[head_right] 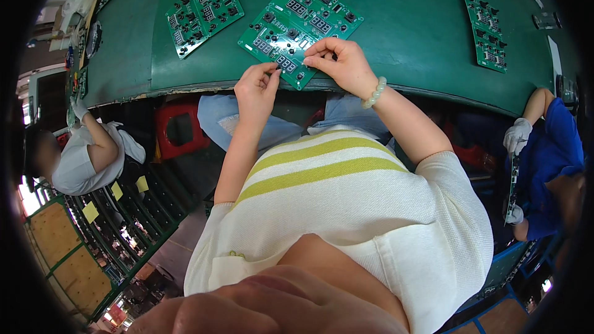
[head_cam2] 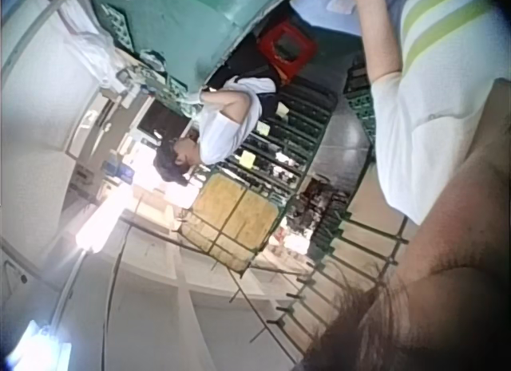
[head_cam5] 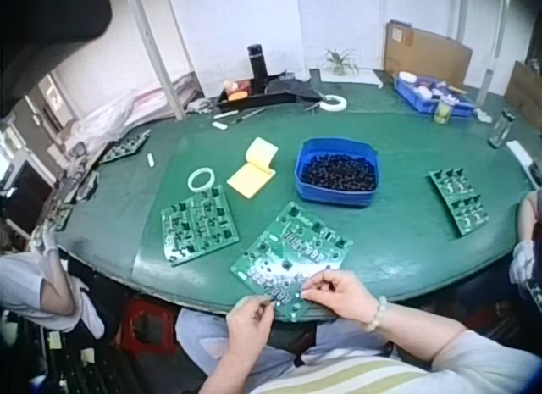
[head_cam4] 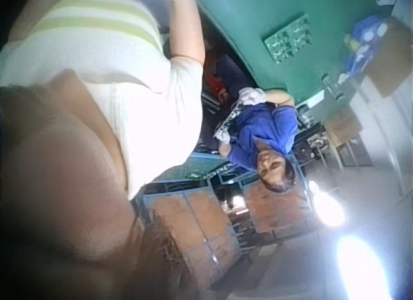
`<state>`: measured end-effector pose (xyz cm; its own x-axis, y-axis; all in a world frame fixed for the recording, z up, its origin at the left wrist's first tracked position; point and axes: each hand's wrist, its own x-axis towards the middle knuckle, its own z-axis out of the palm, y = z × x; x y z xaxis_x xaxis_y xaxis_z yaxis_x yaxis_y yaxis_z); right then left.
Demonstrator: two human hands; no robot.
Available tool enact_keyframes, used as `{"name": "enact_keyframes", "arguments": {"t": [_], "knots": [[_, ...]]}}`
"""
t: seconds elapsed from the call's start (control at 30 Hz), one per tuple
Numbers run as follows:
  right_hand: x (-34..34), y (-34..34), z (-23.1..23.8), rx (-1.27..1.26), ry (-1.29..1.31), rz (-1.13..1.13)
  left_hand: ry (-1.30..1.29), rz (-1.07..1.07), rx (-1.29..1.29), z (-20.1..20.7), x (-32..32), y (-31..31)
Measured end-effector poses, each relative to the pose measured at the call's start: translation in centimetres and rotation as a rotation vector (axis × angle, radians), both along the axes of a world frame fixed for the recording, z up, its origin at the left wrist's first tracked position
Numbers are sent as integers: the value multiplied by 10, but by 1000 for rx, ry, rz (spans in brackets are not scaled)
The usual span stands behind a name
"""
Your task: The person inserts small black electronic components into green circuit boards by hand. They pick components from a blue bin and place them into specific slots on the boards, occasionally moving finished boards to a rack or picking up new ones from the table.
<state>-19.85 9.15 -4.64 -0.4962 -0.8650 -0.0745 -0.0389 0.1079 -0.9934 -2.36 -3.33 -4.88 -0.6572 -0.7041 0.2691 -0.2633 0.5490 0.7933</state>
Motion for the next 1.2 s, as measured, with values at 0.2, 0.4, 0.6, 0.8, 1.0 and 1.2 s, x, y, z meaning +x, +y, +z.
{"name": "enact_keyframes", "arguments": {"t": [0.2, 0.4, 0.6, 0.8, 1.0, 1.2], "knots": [[0, -1, 20, 95, 75, 90, 24, -2, -63, -1, 1, -2], [2, -6, 18, 42, 224, 69, 12, 52, 11, 1, 0, -1], [-1, -11, 14, -40, 639, 158, 12, -7, -29, 3, -1, -3], [2, -17, 14, 76, 847, 287, -37, -33, -3, 0, 0, -7], [4, -21, 23, 175, 950, 353, -50, -62, -89, -1, 0, -13], [10, -16, 12, 42, 1131, 311, -36, -58, -104, 0, 2, -11]]}}
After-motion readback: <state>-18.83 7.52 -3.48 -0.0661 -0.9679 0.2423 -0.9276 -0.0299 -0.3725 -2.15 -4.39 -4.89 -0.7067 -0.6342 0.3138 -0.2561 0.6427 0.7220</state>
